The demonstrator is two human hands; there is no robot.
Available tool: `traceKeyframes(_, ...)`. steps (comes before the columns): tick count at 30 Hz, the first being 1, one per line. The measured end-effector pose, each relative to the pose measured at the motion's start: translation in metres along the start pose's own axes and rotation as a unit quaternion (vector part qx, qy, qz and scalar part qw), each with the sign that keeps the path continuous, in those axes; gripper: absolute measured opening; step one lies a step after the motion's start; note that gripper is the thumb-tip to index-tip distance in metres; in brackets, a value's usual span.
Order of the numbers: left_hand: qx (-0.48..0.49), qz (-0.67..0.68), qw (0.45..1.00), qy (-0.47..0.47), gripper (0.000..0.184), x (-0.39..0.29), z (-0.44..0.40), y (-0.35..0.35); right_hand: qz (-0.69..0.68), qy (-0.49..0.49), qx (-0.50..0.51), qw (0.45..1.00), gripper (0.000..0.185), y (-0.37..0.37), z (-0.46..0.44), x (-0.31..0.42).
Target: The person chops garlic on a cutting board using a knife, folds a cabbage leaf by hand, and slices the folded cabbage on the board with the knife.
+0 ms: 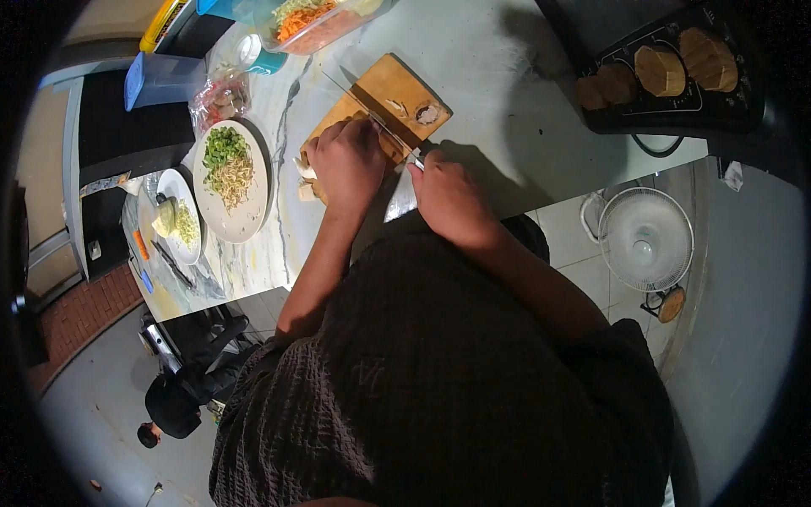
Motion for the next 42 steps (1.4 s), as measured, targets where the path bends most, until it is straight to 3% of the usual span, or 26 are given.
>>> traceKeyframes(11, -0.013, 0.008, 1.000, 0.012, 0.005, -0.001, 0.000, -0.004, 0.012, -0.027, -0.038, 0.999, 0.035, -0.006, 0.001, 0.010)
traceKeyframes(17, 0.025, -0.007, 1.000, -0.004, 0.009, 0.000, 0.002, -0.004, 0.011, -0.022, -0.058, 0.998, 0.034, -0.014, 0.007, 0.006)
traceKeyframes(28, -0.021, -0.051, 0.995, 0.081, 0.009, -0.015, 0.009, -0.009, 0.015, -0.032, -0.074, 0.997, 0.035, -0.017, 0.006, 0.003)
traceKeyframes(42, -0.052, -0.013, 0.993, 0.102, 0.012, -0.012, 0.015, -0.013, 0.017, -0.019, -0.070, 0.997, 0.035, -0.015, 0.003, -0.004)
Point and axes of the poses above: each hand's wrist, its own z-axis away from the middle knuckle, its own y-axis out of the palm, x = y × z, the point moved 10 cm from there along -z, towards the middle knuckle, and after that the axes turned 14 degrees about y, right-handed, at the moved point
